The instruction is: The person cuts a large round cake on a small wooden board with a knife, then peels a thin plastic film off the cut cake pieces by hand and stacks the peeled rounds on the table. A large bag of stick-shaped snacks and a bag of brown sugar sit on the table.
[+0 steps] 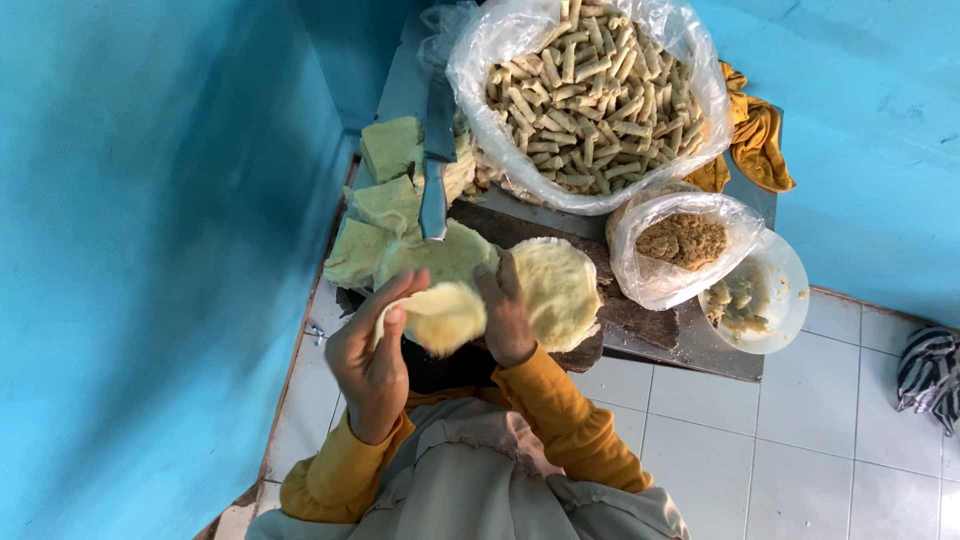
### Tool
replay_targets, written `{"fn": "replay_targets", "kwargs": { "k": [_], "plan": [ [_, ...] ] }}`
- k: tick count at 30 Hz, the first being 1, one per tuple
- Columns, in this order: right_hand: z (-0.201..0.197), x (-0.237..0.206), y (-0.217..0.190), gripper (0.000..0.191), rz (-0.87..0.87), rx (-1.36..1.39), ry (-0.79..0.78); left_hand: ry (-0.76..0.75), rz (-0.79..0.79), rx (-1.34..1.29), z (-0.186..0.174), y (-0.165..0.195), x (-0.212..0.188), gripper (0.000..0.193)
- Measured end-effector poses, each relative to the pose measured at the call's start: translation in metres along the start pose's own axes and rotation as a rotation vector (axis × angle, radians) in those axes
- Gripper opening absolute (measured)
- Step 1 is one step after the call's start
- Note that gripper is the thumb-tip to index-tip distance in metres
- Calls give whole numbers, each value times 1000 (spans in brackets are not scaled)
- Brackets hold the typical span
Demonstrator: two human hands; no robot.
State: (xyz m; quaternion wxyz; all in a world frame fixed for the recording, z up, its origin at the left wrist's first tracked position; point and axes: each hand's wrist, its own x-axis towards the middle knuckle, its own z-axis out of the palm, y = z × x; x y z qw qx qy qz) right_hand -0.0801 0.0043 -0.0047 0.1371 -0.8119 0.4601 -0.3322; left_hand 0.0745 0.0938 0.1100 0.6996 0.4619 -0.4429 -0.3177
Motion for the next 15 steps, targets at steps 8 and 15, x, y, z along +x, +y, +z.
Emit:
{"fn": "replay_targets", "kwargs": {
  "k": [8,15],
  "plan": [
    [-68,14,-11,74,277,1166,-75,-147,-253,33,20,-27,17,31],
    [-89,-21,-26,81,190,1002,-125,-405,166,383,46,-10,25,32]
  ]
}}
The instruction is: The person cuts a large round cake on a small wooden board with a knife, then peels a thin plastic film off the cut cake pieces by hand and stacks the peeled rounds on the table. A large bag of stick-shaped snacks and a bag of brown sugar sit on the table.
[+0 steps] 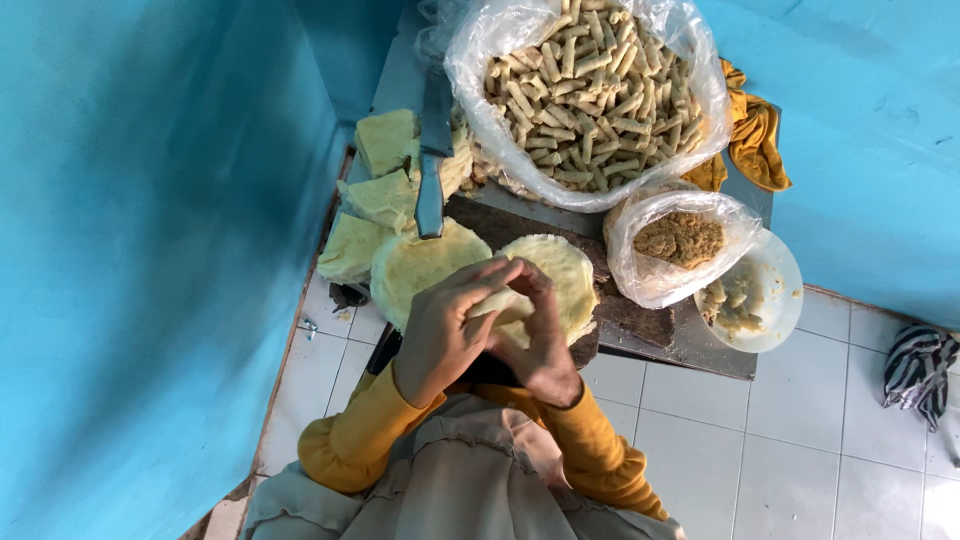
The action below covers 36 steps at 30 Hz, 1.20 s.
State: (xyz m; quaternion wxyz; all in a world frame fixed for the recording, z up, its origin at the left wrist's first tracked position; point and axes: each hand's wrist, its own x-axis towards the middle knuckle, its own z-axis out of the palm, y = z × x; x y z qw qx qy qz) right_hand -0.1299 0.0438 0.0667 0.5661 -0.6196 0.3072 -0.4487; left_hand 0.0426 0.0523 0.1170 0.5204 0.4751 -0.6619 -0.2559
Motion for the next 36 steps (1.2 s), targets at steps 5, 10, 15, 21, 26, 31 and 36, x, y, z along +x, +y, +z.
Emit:
{"fn": "replay_targets", "kwargs": {
  "k": [5,10,15,21,26,31,36],
  "plan": [
    [-42,-10,17,15,147,265,229,-346,-546,-14,-2,-11,13,19],
    [-71,-19,21,9,308,386,332,-245,-539,-516,0,-34,8,23],
    [-73,-22,14,11,388,485,395,-278,-488,-500,9,-45,0,33],
    [-75,-22,9,30,374,508,92,-233,-505,-631,20,-59,-3,31],
    [-73,-23,3,37,423,591,137,-128,-396,-524,26,-56,-1,26],
    [-64,-16,-16,31,319,670,214,138,149,139,25,-14,-8,19],
    [-48,-10,-36,33,381,544,258,-117,-242,-315,18,16,-24,36]
  ]
}}
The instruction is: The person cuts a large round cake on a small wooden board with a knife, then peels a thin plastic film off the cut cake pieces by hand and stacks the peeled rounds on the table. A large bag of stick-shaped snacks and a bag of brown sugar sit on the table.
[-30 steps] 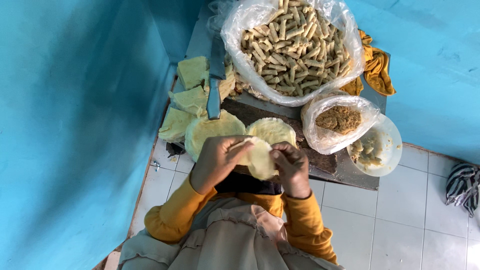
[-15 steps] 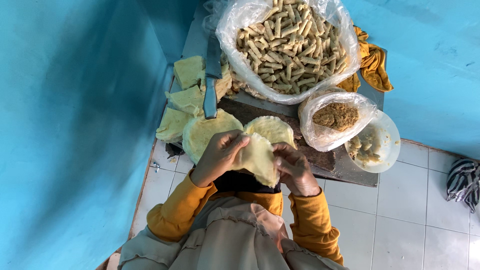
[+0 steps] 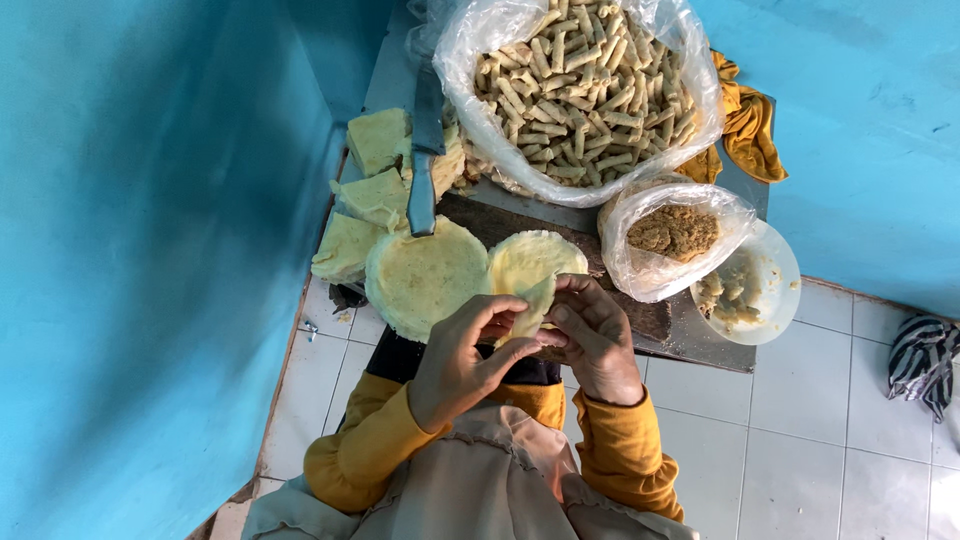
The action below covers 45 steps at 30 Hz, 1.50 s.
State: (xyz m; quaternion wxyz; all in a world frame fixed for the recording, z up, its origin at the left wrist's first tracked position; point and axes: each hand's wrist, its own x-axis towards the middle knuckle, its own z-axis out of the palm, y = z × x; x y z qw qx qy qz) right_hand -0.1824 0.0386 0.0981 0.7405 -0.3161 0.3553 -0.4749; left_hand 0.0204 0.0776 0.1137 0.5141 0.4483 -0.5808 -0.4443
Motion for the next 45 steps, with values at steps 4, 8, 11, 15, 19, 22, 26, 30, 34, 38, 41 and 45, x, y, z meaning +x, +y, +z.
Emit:
{"fn": "replay_targets", "kwargs": {
  "k": [4,8,11,15,19,22,26,30,34,38,41,45],
  "plan": [
    [8,-4,-2,36,-38,-144,17,-45,-74,-126,-1,-4,0,34],
    [4,-4,3,34,-72,-193,40,-52,-43,6,-1,-9,-4,31],
    [-1,-3,9,34,-100,-277,80,-79,-115,91,3,-11,-6,25],
    [-5,-3,15,29,-214,-301,0,-67,-81,100,8,-11,-7,24],
    [-6,-6,16,25,-165,-341,31,-50,-62,-21,10,-14,-7,22],
    [-5,-8,14,24,-100,-379,71,-32,-50,48,10,-16,-8,22],
    [-1,-9,12,23,-125,-382,39,-20,-59,75,11,-17,-9,23],
    [3,-10,13,26,-139,-409,79,-4,-10,128,13,-15,-8,22],
    [3,-9,17,22,-228,-459,42,-3,30,183,15,-15,-7,18],
    [3,-6,16,21,-147,-429,122,3,-72,74,16,-23,-8,17],
    [7,-4,11,21,-186,-380,96,-45,-236,-151,16,-37,-8,18],
    [9,-2,5,19,-219,-367,39,-108,-385,-459,15,-62,-9,18]
  ]
}}
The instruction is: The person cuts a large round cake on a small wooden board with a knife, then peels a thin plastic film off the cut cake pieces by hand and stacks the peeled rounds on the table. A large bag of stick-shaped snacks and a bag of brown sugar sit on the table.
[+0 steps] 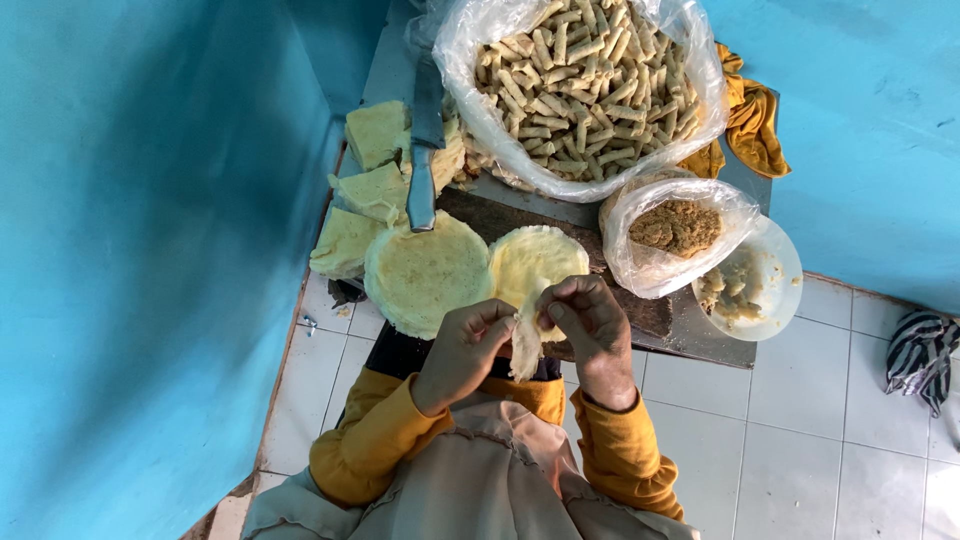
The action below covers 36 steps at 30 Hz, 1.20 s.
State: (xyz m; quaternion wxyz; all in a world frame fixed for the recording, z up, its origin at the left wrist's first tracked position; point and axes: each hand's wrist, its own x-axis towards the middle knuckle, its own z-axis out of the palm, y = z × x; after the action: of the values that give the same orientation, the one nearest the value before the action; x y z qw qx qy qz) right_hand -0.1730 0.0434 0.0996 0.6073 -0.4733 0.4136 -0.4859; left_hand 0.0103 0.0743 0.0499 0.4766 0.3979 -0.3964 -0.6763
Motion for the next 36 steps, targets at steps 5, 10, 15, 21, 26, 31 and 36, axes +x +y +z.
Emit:
{"fn": "replay_targets", "kwargs": {
  "k": [5,10,15,21,26,31,36],
  "plan": [
    [-18,8,13,34,-104,-168,-381,-148,-9,-214,-16,-15,7,21],
    [-36,8,41,20,109,129,-330,-190,-240,-809,-19,-1,16,37],
    [-39,3,44,30,309,331,-8,-81,-387,-909,-18,9,9,55],
    [-41,8,32,31,296,313,28,-11,-135,-567,-22,-12,15,31],
    [-51,14,27,38,340,300,-81,72,-128,-371,-33,-12,20,26],
    [-60,16,21,44,350,171,-125,39,-100,-252,-35,1,23,21],
    [-72,34,11,33,185,-27,-257,34,44,171,-30,31,38,19]
  ]
}}
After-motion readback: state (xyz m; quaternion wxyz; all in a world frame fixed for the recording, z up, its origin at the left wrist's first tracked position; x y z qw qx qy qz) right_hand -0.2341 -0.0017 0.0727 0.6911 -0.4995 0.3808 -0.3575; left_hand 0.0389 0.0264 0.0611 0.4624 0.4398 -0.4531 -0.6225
